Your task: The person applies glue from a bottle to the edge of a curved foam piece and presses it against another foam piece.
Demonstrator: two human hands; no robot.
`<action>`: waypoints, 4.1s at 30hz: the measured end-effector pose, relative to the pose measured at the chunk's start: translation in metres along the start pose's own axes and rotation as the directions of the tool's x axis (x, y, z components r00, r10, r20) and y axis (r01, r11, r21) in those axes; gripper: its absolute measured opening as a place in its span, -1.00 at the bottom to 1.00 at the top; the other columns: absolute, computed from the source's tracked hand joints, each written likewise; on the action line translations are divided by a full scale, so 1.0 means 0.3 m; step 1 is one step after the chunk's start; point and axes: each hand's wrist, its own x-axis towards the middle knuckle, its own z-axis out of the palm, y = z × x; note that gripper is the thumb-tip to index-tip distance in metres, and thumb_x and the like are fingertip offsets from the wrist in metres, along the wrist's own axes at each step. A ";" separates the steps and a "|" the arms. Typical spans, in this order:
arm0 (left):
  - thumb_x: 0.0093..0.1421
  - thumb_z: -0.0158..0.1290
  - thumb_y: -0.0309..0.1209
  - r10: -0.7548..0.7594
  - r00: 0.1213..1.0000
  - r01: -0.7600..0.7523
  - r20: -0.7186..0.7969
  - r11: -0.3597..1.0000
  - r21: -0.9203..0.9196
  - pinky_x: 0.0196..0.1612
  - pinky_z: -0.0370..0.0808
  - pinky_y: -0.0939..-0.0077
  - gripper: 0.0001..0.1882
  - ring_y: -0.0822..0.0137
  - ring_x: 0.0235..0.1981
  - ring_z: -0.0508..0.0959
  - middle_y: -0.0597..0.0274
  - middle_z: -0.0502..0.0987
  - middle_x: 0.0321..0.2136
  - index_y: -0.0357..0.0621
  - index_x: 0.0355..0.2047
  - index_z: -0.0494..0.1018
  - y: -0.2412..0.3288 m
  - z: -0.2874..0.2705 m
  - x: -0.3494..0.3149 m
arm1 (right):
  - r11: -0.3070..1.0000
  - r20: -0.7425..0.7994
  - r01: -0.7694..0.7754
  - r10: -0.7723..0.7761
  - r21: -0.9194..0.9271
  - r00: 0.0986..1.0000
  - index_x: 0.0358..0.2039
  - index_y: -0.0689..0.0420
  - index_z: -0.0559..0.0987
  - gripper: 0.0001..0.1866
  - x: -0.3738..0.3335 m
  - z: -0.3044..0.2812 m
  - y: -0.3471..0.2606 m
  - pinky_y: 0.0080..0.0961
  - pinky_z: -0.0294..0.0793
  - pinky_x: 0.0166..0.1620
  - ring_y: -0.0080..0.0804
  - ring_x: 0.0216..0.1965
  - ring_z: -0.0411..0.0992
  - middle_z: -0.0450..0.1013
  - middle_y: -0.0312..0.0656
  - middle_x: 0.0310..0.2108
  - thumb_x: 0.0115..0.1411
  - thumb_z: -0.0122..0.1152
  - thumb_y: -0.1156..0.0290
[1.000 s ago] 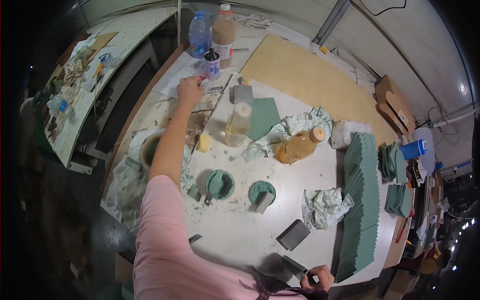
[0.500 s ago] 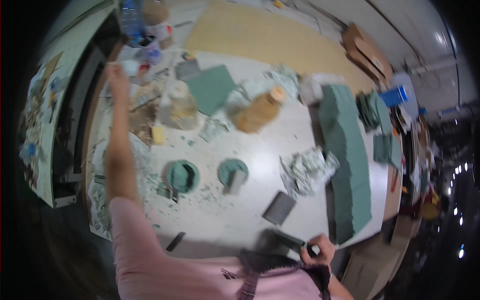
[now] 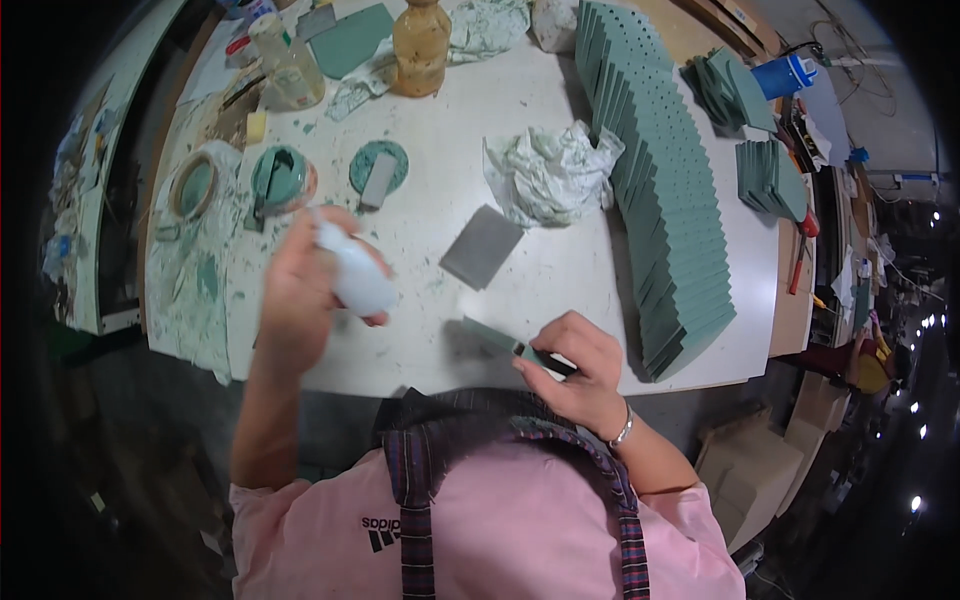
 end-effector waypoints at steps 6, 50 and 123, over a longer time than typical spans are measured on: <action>0.20 -0.06 -0.65 -0.093 0.991 0.072 0.099 0.978 0.197 -0.16 0.50 0.53 -0.54 0.45 -0.26 0.55 0.14 0.54 -0.26 -0.25 0.13 0.26 -0.106 0.237 -0.198 | 0.981 0.008 0.192 -0.193 0.021 0.981 -0.39 0.24 0.56 -0.77 -0.078 -0.006 -0.010 -0.55 0.36 -0.54 -0.38 -0.59 0.40 0.42 -0.15 -0.56 -0.11 0.37 0.57; 0.32 -0.03 -0.51 0.228 0.929 -0.280 -0.292 0.949 -0.148 -0.01 0.45 0.46 -0.62 0.37 -0.13 0.56 0.04 0.57 -0.19 -0.33 0.09 0.17 -0.423 0.251 -0.295 | 0.978 0.284 0.144 -0.183 0.153 0.941 -0.32 0.27 0.57 -0.77 0.027 0.087 -0.049 -0.50 0.50 -0.42 -0.32 -0.47 0.50 0.48 -0.10 -0.39 -0.03 0.38 0.63; -0.19 0.27 -0.66 0.719 0.658 -0.474 -0.224 0.626 0.619 -0.61 0.39 0.46 -0.70 0.27 -0.60 0.47 0.19 0.43 -0.53 -0.31 -0.36 0.55 -0.225 0.174 -0.472 | 0.953 0.266 0.252 -0.290 0.167 0.919 -0.34 0.29 0.55 -0.70 0.007 0.177 -0.087 -0.40 0.54 -0.38 -0.10 -0.35 0.57 0.41 -0.07 -0.44 -0.16 0.38 0.62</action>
